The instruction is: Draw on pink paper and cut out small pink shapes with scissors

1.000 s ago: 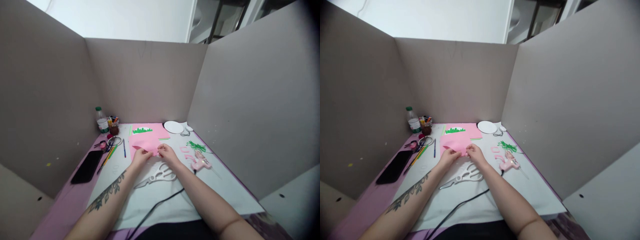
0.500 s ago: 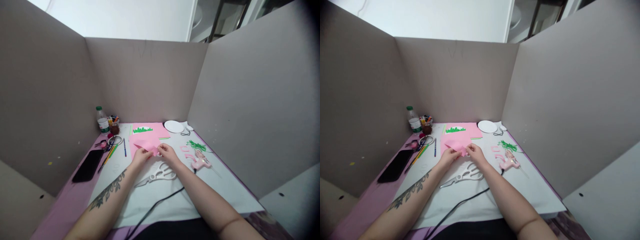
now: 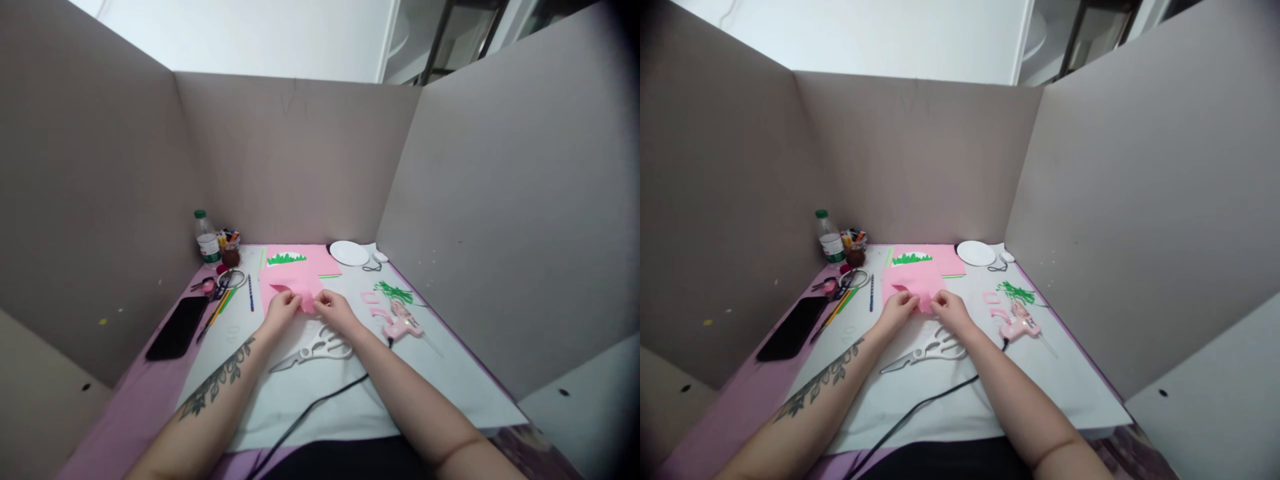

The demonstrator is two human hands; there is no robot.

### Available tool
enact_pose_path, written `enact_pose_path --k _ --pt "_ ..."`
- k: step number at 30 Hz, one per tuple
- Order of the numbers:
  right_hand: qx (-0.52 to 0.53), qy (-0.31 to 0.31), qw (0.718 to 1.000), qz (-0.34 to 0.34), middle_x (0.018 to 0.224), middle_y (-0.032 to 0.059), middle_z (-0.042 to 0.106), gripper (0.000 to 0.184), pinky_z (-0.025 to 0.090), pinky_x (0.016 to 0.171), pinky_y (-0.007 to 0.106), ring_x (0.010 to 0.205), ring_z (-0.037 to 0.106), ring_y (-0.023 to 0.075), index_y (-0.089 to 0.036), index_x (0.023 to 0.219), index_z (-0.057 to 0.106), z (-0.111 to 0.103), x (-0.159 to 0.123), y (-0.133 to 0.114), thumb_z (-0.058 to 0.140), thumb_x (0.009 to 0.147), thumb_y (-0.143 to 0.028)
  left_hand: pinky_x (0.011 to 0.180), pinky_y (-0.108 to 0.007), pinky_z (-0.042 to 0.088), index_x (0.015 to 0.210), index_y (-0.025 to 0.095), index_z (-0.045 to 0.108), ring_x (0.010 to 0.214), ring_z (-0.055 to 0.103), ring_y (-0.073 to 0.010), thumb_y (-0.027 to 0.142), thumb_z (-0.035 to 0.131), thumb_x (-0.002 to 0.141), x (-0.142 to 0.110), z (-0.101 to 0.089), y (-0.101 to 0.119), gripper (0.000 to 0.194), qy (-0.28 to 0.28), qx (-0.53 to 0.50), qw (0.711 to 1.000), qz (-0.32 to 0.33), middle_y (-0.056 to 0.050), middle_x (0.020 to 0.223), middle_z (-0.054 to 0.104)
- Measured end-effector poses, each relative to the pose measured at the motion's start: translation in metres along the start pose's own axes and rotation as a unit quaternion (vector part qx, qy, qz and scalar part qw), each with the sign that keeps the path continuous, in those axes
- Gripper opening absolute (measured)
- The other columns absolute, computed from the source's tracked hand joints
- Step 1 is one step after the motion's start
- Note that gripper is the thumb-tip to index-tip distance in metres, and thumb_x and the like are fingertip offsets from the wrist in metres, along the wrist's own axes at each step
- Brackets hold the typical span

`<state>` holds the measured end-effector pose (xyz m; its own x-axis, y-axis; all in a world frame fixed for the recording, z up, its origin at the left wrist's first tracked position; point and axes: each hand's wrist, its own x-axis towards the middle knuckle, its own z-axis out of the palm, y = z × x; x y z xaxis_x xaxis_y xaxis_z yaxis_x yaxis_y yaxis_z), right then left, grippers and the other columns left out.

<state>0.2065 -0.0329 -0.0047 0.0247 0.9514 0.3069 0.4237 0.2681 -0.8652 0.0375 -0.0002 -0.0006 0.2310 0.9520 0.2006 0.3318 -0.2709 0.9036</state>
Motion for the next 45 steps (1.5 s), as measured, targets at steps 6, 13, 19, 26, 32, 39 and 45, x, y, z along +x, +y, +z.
enact_pose_path --k 6,13,19,26,32,39,45 --pt "-0.132 -0.02 0.981 -0.14 0.103 0.0078 0.053 0.006 0.036 0.095 0.04 0.105 0.047 0.0224 -0.019 0.069 0.062 0.0018 -0.0017 -0.0022 0.06 0.072 -0.014 0.052 -0.023 0.026 0.053 0.017 0.047 0.053 0.04 -0.0111 0.028 0.052 0.073 -0.0036 -0.0088 0.0083 0.023 -0.051 0.069 0.996 0.04 0.004 0.05 0.045" --pt "-0.197 -0.005 0.963 -0.185 0.124 0.0092 0.044 0.007 0.03 0.101 0.047 0.118 0.034 0.0268 -0.02 0.072 0.064 0.0038 -0.002 -0.0017 0.061 0.073 -0.014 0.052 -0.022 0.029 0.059 0.017 0.049 0.053 0.042 -0.011 0.033 0.048 0.079 -0.0048 -0.0082 0.0054 0.026 -0.11 0.063 0.991 0.045 0.004 0.055 0.049" --pt "-0.199 -0.019 0.962 -0.187 0.126 0.0091 0.045 0.009 0.03 0.101 0.047 0.119 0.034 0.0266 -0.02 0.072 0.064 0.0042 -0.002 -0.0042 0.059 0.073 -0.012 0.052 -0.022 0.032 0.06 0.016 0.051 0.051 0.043 -0.0107 0.037 0.047 0.079 -0.0046 -0.0102 0.0047 0.029 -0.147 0.014 0.989 0.027 0.004 0.053 0.048" --pt "-0.166 -0.015 0.973 -0.157 0.121 0.0101 0.049 0.007 0.033 0.1 0.043 0.117 0.04 0.0244 -0.019 0.072 0.062 0.0057 -0.0005 -0.0024 0.058 0.073 -0.012 0.052 -0.022 0.035 0.073 0.013 0.062 0.053 0.048 -0.0119 0.031 0.06 0.07 -0.0075 -0.0097 0.0078 0.019 -0.153 -0.048 0.987 -0.002 0.001 0.058 0.056" --pt "-0.127 -0.017 0.983 -0.129 0.112 0.0098 0.054 0.009 0.037 0.096 0.039 0.109 0.048 0.0221 -0.018 0.071 0.06 0.008 0.0017 0.0003 0.056 0.072 -0.01 0.052 -0.021 0.036 0.079 0.012 0.063 0.052 0.049 -0.0112 0.027 0.06 0.069 -0.0078 -0.0075 0.0042 0.018 -0.151 -0.079 0.985 -0.016 0.001 0.058 0.056" --pt "-0.119 -0.02 0.983 -0.137 0.108 0.0097 0.055 0.009 0.038 0.095 0.038 0.107 0.05 0.0217 -0.018 0.071 0.06 0.0071 0.0024 -0.0028 0.055 0.072 -0.01 0.051 -0.02 0.034 0.078 0.012 0.06 0.051 0.047 -0.009 0.022 0.058 0.067 -0.0064 -0.007 0.0022 0.015 -0.167 -0.11 0.979 -0.026 0.002 0.06 0.056" --pt "-0.126 -0.02 0.983 -0.135 0.106 0.0092 0.056 0.011 0.039 0.094 0.037 0.105 0.051 0.0212 -0.018 0.071 0.059 0.0067 0.0022 -0.0052 0.054 0.071 -0.008 0.049 -0.019 0.03 0.077 0.013 0.059 0.048 0.044 -0.0076 0.02 0.057 0.066 -0.0061 -0.0057 0.0002 0.013 -0.18 -0.118 0.976 -0.034 0.004 0.057 0.054"
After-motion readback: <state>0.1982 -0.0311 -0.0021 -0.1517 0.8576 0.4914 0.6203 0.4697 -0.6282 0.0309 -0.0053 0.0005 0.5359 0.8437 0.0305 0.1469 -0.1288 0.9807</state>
